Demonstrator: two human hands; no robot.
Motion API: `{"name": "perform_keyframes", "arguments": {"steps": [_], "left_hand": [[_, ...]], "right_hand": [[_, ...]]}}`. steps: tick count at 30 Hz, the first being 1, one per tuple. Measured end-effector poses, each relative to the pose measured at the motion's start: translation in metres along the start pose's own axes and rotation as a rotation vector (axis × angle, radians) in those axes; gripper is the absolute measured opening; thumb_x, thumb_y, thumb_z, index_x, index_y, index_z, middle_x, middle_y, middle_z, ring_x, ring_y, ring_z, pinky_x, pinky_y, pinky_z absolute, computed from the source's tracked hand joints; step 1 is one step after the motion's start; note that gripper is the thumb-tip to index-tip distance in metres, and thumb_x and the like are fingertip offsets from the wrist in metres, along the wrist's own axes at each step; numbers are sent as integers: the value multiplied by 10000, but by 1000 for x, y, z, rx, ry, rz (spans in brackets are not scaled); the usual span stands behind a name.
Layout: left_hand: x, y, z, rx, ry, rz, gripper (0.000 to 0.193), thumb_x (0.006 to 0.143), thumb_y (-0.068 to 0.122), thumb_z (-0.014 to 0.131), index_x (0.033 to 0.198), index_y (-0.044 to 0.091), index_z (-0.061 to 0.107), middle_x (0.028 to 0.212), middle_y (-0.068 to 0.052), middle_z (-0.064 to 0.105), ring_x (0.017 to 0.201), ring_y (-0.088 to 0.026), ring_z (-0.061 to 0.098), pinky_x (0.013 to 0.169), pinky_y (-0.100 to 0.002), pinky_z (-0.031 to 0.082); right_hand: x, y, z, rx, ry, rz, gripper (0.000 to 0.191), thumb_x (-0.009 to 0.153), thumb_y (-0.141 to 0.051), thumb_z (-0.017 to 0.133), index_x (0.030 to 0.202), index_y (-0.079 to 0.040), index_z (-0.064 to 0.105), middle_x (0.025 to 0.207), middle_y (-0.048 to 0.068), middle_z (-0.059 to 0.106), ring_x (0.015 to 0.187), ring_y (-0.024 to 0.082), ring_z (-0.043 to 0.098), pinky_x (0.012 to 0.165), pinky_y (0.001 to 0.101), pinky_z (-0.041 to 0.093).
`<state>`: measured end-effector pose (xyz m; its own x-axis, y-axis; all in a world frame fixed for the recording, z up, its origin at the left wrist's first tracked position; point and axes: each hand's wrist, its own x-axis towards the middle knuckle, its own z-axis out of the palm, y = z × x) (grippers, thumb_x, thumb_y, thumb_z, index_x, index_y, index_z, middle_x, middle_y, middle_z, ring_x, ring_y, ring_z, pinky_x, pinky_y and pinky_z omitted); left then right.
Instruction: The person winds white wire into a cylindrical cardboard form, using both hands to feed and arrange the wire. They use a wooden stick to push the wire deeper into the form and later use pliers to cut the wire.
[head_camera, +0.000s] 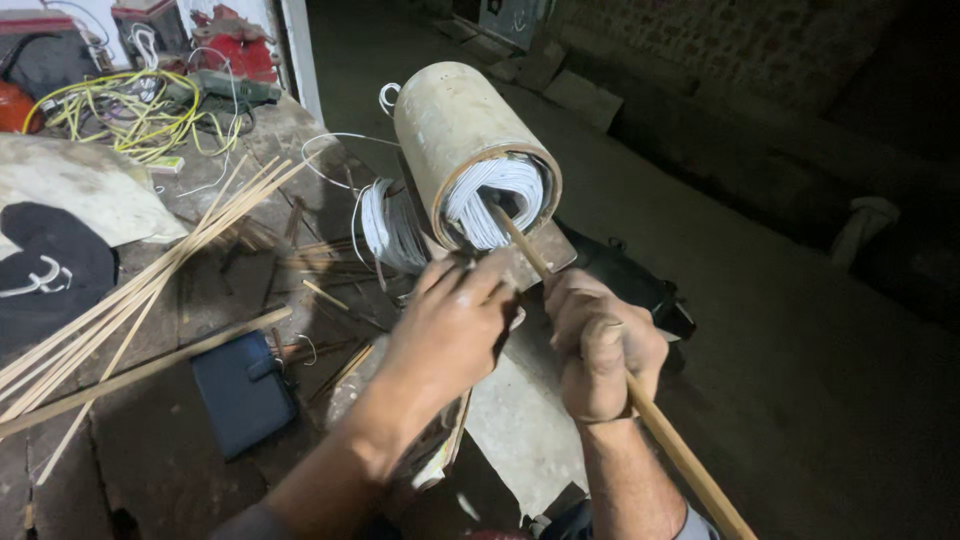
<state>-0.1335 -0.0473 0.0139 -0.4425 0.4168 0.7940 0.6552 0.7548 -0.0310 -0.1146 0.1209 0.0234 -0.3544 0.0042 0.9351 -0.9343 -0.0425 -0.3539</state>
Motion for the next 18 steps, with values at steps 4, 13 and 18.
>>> {"name": "perform_keyframes", "arguments": {"steps": [4, 13, 18], "left_hand": [[-13, -7, -18, -162, -10, -29, 195, 736, 95, 716, 912, 12, 709, 1320, -167, 619, 1150, -365, 630, 1016, -467, 494], [3, -9, -20, -459, 85, -182, 253, 803, 170, 781, 979, 15, 688, 1099, -157, 698, 993, -363, 701, 848, -413, 569], [-4, -17, -15, -531, 44, -202, 311, 796, 187, 829, 992, 10, 667, 1041, -147, 711, 949, -328, 716, 814, -385, 572]], "right_hand": [[13, 9, -5, 78, -16, -3, 601, 1099, -454, 532, 688, -17, 507, 604, 78, 474, 552, 209, 465, 586, 364, 399], [20, 23, 4, 326, 286, -11, 513, 1062, -392, 624, 740, -19, 481, 680, 80, 486, 626, 225, 496, 648, 384, 428], [22, 57, 5, 157, 134, 22, 576, 1085, -467, 554, 728, -15, 520, 698, 96, 528, 712, 231, 533, 699, 380, 448]]}}
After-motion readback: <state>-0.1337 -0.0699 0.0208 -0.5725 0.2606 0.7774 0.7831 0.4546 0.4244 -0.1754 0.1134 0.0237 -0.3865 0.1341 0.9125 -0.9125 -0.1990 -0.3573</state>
